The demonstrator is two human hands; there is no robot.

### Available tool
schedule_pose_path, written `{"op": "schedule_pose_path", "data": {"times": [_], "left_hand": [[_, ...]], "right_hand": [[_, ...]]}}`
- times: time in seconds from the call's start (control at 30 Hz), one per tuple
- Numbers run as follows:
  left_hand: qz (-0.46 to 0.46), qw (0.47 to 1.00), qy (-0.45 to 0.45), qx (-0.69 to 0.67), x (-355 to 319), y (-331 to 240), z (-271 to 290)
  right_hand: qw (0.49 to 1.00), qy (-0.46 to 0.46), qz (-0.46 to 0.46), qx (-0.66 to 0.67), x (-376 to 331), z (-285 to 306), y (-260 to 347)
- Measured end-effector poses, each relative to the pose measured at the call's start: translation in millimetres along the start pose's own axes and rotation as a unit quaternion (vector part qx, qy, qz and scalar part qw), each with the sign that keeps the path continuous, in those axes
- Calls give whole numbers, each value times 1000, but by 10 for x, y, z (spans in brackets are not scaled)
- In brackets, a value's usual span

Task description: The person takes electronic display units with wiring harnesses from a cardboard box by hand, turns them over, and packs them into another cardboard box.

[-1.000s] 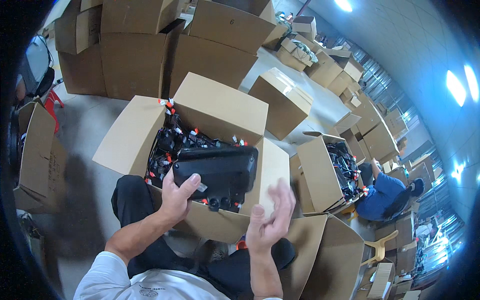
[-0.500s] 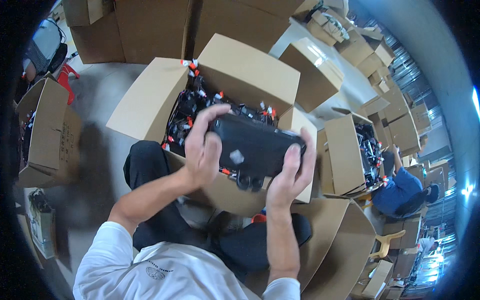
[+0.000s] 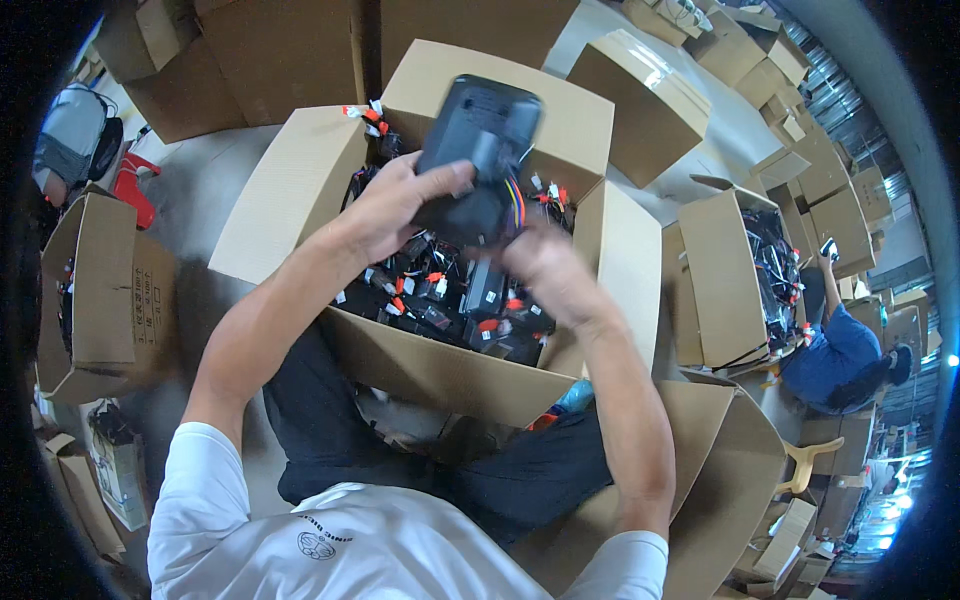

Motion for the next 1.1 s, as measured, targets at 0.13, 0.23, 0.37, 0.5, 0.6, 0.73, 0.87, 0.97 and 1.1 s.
{"op": "schedule_pose_path", "data": {"times": [0.13, 0.23, 0.37, 0.5, 0.6, 0.73, 0.87, 0.97, 1.1], "left_hand": [[146, 983, -50, 102, 247, 1098, 1021], [305, 942, -71, 116, 89, 2066, 1421], [371, 894, -60, 243, -118, 2890, 1462], [478, 827, -74, 285, -257, 3230, 1557], [426, 867, -103, 236, -221, 3543, 1604], [407, 880, -133, 205, -258, 3745, 1726], [403, 896, -145, 116, -268, 3786, 1720], [420, 892, -151, 70, -168, 3800, 1549], [400, 898, -106, 151, -187, 4189, 1402]], "right_hand": [[973, 8, -211, -96, 147, -44, -24], [970, -123, -110, -180, 451, 505, -685], [871, -187, 24, -453, 619, 584, -983], [860, -189, 79, -467, 735, 498, -1099], [865, -151, 61, -474, 721, 461, -1197], [874, -85, 24, -478, 754, 410, -1306], [881, -84, 25, -466, 630, 347, -1325], [885, -80, -12, -458, 439, 453, -1311], [862, -67, -80, -496, 137, 646, -1443]]}}
Point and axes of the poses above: each hand's wrist, its own x-axis towards the middle knuckle, its own z-axis out of the back of the hand, y = z × x, the point moved 2 cm from there along x, towards the middle knuckle, and after that the axes turned 13 degrees about -z, right-handed, at the moved point
